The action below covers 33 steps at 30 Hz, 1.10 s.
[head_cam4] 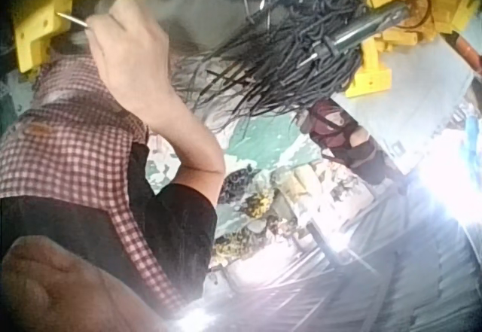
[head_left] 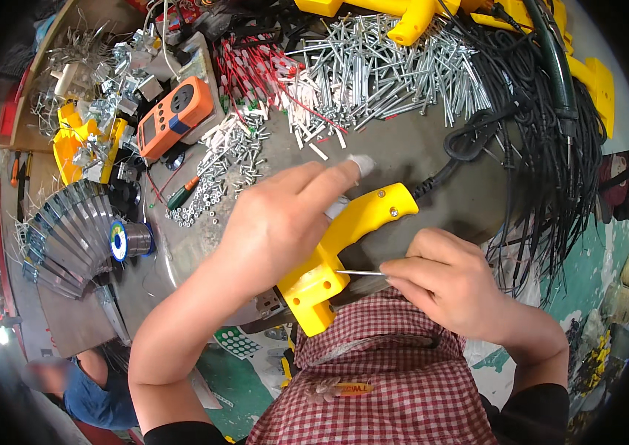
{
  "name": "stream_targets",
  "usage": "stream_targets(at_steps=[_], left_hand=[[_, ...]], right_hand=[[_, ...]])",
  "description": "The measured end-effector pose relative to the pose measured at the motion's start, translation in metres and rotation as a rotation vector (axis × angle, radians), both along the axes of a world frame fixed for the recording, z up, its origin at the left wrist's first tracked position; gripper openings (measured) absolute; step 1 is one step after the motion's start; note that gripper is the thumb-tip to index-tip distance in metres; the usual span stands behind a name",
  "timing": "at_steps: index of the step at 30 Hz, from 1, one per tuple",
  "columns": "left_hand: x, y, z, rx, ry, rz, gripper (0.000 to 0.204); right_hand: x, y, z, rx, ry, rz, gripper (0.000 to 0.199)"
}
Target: The person solders electrical wires to components in a tool housing using a soldering iron, fits the internal parts into the plastic casing, closes the housing, and drives screws into it using an electric screwdriver.
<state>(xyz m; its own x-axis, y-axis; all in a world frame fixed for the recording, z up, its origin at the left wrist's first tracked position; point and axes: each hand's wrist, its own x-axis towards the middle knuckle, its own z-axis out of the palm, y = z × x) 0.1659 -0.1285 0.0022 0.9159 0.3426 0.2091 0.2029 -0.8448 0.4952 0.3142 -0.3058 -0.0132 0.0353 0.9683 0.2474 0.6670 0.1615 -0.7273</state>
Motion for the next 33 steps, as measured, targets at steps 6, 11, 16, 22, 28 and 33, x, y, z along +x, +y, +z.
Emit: stream_targets(at_steps=[6, 11, 16, 22, 28, 33], left_hand=[[0.002, -0.005, -0.017, 0.030, -0.079, -0.023, 0.040], [0.003, -0.001, -0.018, 0.066, -0.050, 0.006, 0.036], [0.004, 0.000, -0.011, 0.105, -0.094, -0.026, 0.028], [-0.018, 0.004, -0.003, 0.151, -0.069, -0.008, 0.018], [0.001, -0.027, 0.006, -0.041, 0.281, -0.022, 0.052], [0.012, -0.026, -0.001, 0.085, 0.163, 0.011, 0.053]], right_hand=[[0.006, 0.019, 0.001, -0.012, -0.045, 0.079, 0.014], [-0.002, 0.036, -0.005, 0.104, -0.106, 0.205, 0.019], [-0.014, 0.023, 0.001, 0.094, 0.023, 0.195, 0.026], [0.140, 0.037, 0.018, 0.379, -0.522, -0.640, 0.022], [0.252, 0.030, 0.021, 0.116, -0.674, -0.825, 0.079], [0.234, 0.021, 0.045, 0.372, 0.613, -0.577, 0.065]])
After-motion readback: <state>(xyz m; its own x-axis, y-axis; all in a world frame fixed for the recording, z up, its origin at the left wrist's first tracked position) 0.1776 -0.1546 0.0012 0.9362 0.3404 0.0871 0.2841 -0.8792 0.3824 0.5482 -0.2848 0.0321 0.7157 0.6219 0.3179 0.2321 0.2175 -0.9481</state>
